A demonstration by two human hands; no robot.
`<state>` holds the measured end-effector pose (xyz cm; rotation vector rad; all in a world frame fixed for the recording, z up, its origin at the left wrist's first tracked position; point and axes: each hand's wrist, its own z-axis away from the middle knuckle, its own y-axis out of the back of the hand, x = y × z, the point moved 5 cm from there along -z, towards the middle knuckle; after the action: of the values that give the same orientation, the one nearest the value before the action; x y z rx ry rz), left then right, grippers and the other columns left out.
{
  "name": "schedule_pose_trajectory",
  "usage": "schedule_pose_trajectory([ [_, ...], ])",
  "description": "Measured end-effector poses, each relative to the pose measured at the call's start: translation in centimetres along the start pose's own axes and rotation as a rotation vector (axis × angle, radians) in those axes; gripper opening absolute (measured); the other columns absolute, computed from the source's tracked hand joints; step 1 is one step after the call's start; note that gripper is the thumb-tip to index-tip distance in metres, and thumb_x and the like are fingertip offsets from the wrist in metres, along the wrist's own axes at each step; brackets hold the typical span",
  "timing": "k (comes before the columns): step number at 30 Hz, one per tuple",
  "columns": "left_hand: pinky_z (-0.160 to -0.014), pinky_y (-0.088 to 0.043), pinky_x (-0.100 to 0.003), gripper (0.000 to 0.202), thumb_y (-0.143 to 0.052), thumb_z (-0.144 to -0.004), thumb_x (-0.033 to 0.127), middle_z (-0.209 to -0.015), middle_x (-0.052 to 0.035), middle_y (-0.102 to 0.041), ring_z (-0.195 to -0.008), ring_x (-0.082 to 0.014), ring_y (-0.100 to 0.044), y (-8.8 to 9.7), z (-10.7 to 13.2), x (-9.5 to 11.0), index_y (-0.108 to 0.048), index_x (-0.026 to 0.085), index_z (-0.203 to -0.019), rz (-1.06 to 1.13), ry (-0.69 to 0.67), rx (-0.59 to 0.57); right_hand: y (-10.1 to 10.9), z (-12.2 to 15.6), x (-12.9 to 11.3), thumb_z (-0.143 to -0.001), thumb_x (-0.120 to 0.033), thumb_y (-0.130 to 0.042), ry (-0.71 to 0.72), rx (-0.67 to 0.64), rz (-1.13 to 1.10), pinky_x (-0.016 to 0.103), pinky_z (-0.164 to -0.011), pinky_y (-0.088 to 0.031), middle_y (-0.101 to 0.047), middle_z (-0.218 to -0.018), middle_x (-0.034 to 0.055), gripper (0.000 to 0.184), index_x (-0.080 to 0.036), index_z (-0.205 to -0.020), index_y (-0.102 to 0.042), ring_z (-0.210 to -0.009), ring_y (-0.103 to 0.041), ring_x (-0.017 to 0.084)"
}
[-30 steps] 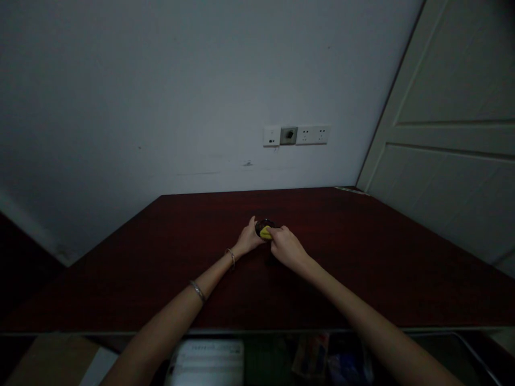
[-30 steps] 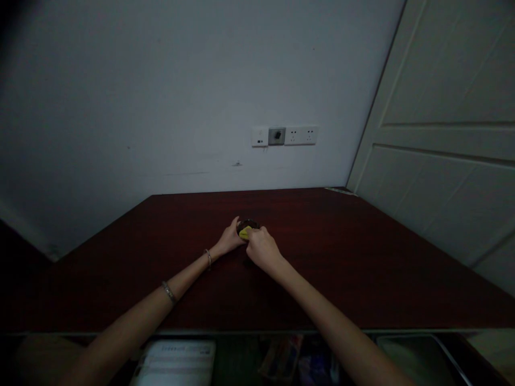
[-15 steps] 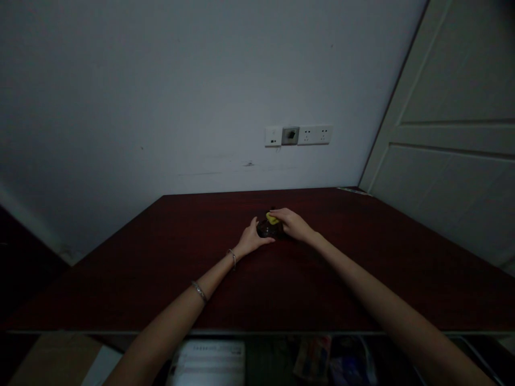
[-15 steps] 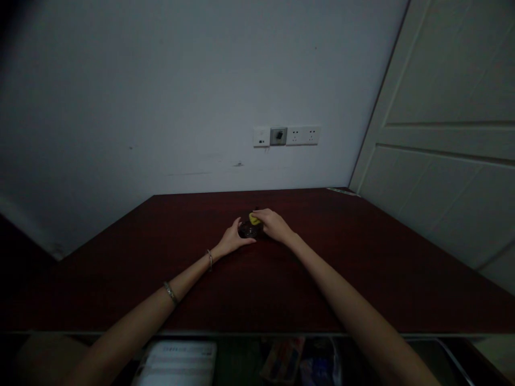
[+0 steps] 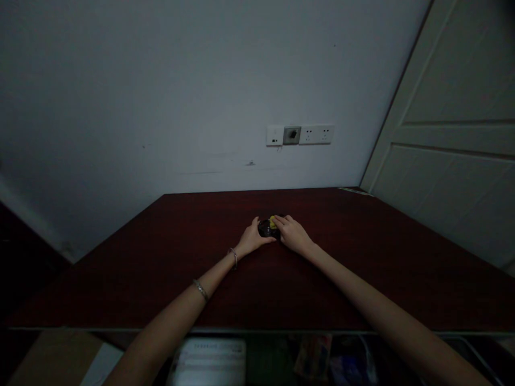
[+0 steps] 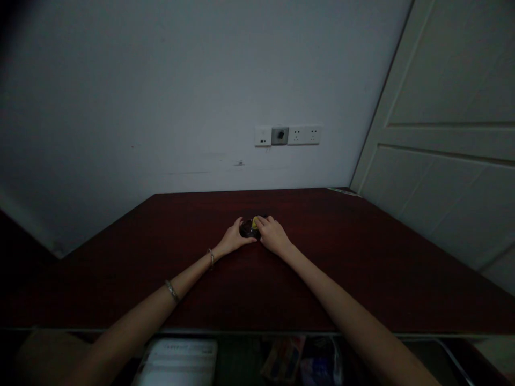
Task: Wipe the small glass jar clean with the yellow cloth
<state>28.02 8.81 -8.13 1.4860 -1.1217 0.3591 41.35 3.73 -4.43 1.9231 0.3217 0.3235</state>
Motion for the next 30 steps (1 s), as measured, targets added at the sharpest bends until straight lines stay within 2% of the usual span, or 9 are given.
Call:
schedule_pose_trajectory([
  [7, -0.097, -0.043, -0.037, 0.098, -0.081, -0.059, 0.036, -0.129, -0.0183, -0.056, -0.118, -0.0299, -0.054, 0.0, 0.0, -0.1, -0.029, 0.012, -0.140, 0.016, 0.008, -0.015, 0.9, 1.0, -3.0, -0.074, -0.008, -0.052, -0.176, -0.035, 0.061, 0.038, -0.083, -0.048, -0.048, -0.132, 0.0285, 0.057, 0.005, -0.129, -0.044, -0.109, -0.050, 0.033],
  [12, -0.095, -0.044, -0.039, 0.095, -0.079, -0.060, 0.030, -0.125, -0.0178, -0.059, -0.116, -0.0310, -0.056, 0.0, 0.0, -0.2, -0.030, 0.013, -0.139, 0.017, 0.030, -0.019, 1.8, 1.5, -4.5, -0.074, -0.009, -0.052, -0.221, -0.057, 0.016, 0.036, -0.077, -0.050, -0.055, -0.121, 0.0299, 0.049, 0.005, -0.121, -0.051, -0.103, -0.054, 0.032],
  [16, -0.099, -0.041, -0.039, 0.096, -0.079, -0.059, 0.026, -0.129, -0.0174, -0.056, -0.120, -0.0313, -0.053, 0.1, 0.1, 0.0, -0.029, 0.014, -0.140, 0.031, 0.025, -0.031, 2.9, 2.0, -4.8, -0.072, -0.007, -0.051, -0.237, -0.052, -0.095, 0.035, -0.074, -0.049, -0.063, -0.107, 0.0248, 0.038, -0.002, -0.108, -0.061, -0.100, -0.056, 0.031],
  [20, -0.106, -0.036, -0.037, 0.101, -0.079, -0.060, 0.031, -0.143, -0.0173, -0.041, -0.130, -0.0285, -0.042, -0.1, 0.1, 0.1, -0.024, 0.015, -0.143, 0.063, -0.020, -0.068, 4.2, 1.7, -2.7, -0.073, -0.011, -0.050, -0.287, -0.025, -0.292, 0.035, -0.072, -0.047, -0.069, -0.086, 0.0184, 0.024, -0.009, -0.086, -0.070, -0.084, -0.063, 0.028],
  [24, -0.112, -0.027, -0.039, 0.109, -0.079, -0.061, 0.038, -0.151, -0.0186, -0.025, -0.138, -0.0281, -0.029, -0.4, 0.1, -0.4, -0.015, 0.013, -0.146, 0.083, -0.028, -0.073, 4.5, 0.0, 0.9, -0.071, -0.014, -0.052, -0.355, 0.036, -0.597, 0.029, -0.064, -0.045, -0.070, -0.074, 0.0072, 0.023, -0.016, -0.082, -0.073, -0.070, -0.063, 0.021],
  [28, -0.111, -0.028, -0.041, 0.116, -0.080, -0.058, 0.041, -0.151, -0.0210, -0.022, -0.137, -0.0315, -0.029, -0.4, 0.1, -0.5, -0.011, 0.013, -0.147, 0.080, 0.000, -0.062, 2.9, -1.6, 4.0, -0.077, -0.019, -0.057, -0.458, 0.117, -0.943, 0.025, -0.063, -0.047, -0.068, -0.075, 0.0019, 0.016, -0.014, -0.084, -0.070, -0.072, -0.063, 0.017],
  [30, -0.111, -0.028, -0.042, 0.118, -0.081, -0.057, 0.041, -0.151, -0.0227, -0.022, -0.137, -0.0330, -0.029, -0.3, 0.1, -0.4, -0.011, 0.012, -0.147, 0.074, 0.010, -0.049, 1.6, -1.9, 4.9, -0.084, -0.027, -0.058, -0.522, 0.147, -1.102, 0.029, -0.066, -0.051, -0.067, -0.090, 0.0036, 0.020, -0.012, -0.094, -0.066, -0.078, -0.063, 0.017],
])
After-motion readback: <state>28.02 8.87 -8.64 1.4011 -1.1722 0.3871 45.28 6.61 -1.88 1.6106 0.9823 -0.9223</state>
